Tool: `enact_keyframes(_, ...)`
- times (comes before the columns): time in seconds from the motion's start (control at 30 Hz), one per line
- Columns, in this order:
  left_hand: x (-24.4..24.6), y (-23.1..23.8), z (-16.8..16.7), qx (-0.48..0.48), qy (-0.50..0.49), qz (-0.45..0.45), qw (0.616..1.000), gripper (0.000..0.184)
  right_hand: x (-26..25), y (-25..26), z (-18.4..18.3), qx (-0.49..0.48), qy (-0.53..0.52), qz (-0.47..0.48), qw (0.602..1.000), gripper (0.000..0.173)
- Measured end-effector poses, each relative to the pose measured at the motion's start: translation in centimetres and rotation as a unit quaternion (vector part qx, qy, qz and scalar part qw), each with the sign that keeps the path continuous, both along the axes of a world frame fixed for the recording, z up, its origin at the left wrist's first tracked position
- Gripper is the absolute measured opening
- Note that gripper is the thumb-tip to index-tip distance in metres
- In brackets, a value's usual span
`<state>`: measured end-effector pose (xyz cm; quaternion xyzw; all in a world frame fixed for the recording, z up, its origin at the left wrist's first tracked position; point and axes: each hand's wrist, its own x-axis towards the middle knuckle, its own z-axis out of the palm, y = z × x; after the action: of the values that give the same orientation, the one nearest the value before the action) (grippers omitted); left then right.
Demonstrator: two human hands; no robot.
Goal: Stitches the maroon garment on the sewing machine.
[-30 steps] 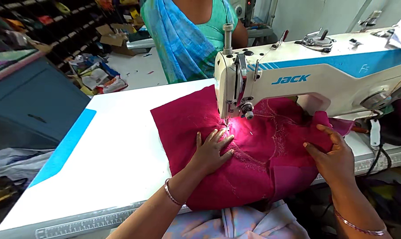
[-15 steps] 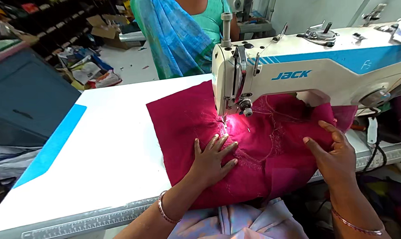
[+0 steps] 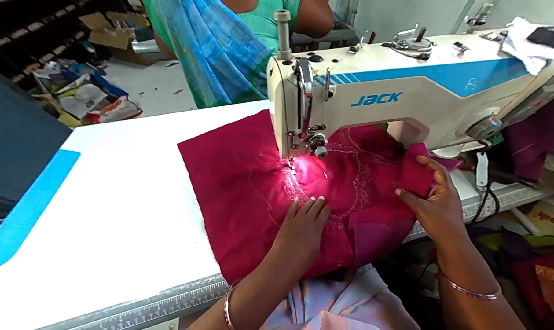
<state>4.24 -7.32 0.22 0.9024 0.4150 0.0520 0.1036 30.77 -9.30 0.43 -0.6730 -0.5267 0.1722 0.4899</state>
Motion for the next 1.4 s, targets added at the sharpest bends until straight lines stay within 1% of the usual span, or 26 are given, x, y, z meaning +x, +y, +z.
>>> enact_keyframes(0.07,0.7,-1.5,-0.1,-0.008,0.019,-0.012,1.0,0.062,0.3,-0.3,0.0,-0.008,0.013,0.007,1.0,0.077)
enact_keyframes(0.17,1.2,-2.8,0.3,-0.039,0.08,-0.005,0.996,0.073,0.9,-0.6,-0.5,-0.024,0.052,0.023,0.998,0.083)
enact_keyframes(0.23,1.3,-2.7,1.2,-0.083,0.103,-0.004,0.991,0.07,1.3,-0.7,-0.6,-0.026,0.07,0.041,0.996,0.085)
enact_keyframes(0.27,1.3,-2.4,1.5,-0.099,0.082,-0.004,0.992,0.064,1.4,-0.7,-0.5,-0.027,0.075,0.045,0.996,0.085)
enact_keyframes(0.33,1.2,-1.5,1.5,-0.091,-0.032,0.006,0.995,0.046,1.2,-0.8,-0.2,-0.021,0.065,0.047,0.997,0.083)
enact_keyframes(0.4,1.9,0.3,1.3,-0.072,-0.116,0.019,0.99,0.041,1.0,-0.9,-0.1,-0.007,0.038,0.045,0.998,0.078)
enact_keyframes(0.43,2.3,1.5,1.3,-0.078,-0.131,0.022,0.988,0.042,1.0,-0.9,-0.2,0.005,0.027,0.043,0.999,0.075)
enact_keyframes(0.5,3.3,4.0,1.3,-0.1,-0.117,0.021,0.988,0.045,1.0,-0.7,-0.5,0.037,0.022,0.024,0.999,0.061)
enact_keyframes(0.57,4.2,6.1,0.7,-0.086,-0.089,0.01,0.992,0.049,0.7,-0.1,-0.7,0.067,0.059,-0.026,0.996,0.048)
enact_keyframes(0.6,4.6,6.7,0.4,-0.081,-0.065,0.005,0.995,0.053,0.7,0.2,-0.7,0.067,0.088,-0.047,0.993,0.047)
enact_keyframes(0.67,5.0,7.0,0.0,-0.073,-0.01,-0.002,0.997,0.058,1.0,0.9,-0.4,0.04,0.126,-0.076,0.988,0.059)
enact_keyframes(0.7,5.2,7.0,-0.1,-0.076,0.011,-0.003,0.997,0.058,1.1,1.2,-0.3,0.021,0.121,-0.083,0.989,0.066)
enact_keyframes(0.73,5.3,6.9,-0.1,-0.083,0.025,-0.003,0.996,0.058,1.2,1.3,-0.1,0.006,0.1,-0.079,0.992,0.068)
enact_keyframes(0.77,5.3,6.9,-0.1,-0.088,0.034,-0.003,0.996,0.059,1.3,1.2,0.1,-0.004,0.063,-0.064,0.996,0.065)
enact_keyframes(0.8,5.2,6.8,0.0,-0.092,0.035,-0.001,0.995,0.058,1.3,1.1,0.1,-0.003,0.022,-0.045,0.999,0.057)
enact_keyframes(0.83,5.2,6.8,0.0,-0.092,0.036,-0.001,0.995,0.057,1.3,1.0,0.0,0.009,-0.02,-0.03,0.999,0.047)
enact_keyframes(0.87,5.2,6.8,0.0,-0.091,0.039,-0.001,0.995,0.056,1.3,1.0,-0.1,0.025,-0.054,-0.017,0.998,0.042)
enact_keyframes(0.97,5.7,6.7,0.9,-0.113,0.047,0.009,0.992,0.052,1.4,0.9,-0.9,0.062,-0.088,-0.014,0.994,0.047)
enact_keyframes(1.07,6.6,6.0,1.5,-0.119,0.015,0.022,0.992,0.049,1.5,0.7,-1.4,0.048,-0.08,-0.043,0.995,0.046)
enact_keyframes(1.1,6.8,5.8,0.9,-0.108,0.003,0.012,0.994,0.051,1.5,0.6,-1.3,0.03,-0.068,-0.053,0.996,0.045)
enact_keyframes(1.13,6.8,5.6,0.3,-0.102,0.001,0.001,0.995,0.058,1.6,0.5,-1.2,0.01,-0.05,-0.062,0.997,0.045)
enact_keyframes(1.2,6.9,5.5,0.1,-0.108,0.028,-0.003,0.994,0.07,1.7,0.3,-0.7,-0.027,-0.028,-0.065,0.997,0.053)
enact_keyframes(1.27,6.9,5.5,0.5,-0.124,0.056,-0.003,0.991,0.074,1.6,0.0,-0.3,-0.046,-0.04,-0.055,0.997,0.066)
enact_keyframes(1.33,6.9,4.9,0.7,-0.129,0.057,0.001,0.99,0.076,1.3,-0.4,0.1,-0.063,-0.053,-0.045,0.996,0.071)
enact_keyframes(1.4,7.0,3.1,0.6,-0.107,0.04,0.008,0.993,0.08,0.6,-0.8,0.3,-0.087,-0.067,-0.039,0.993,0.074)
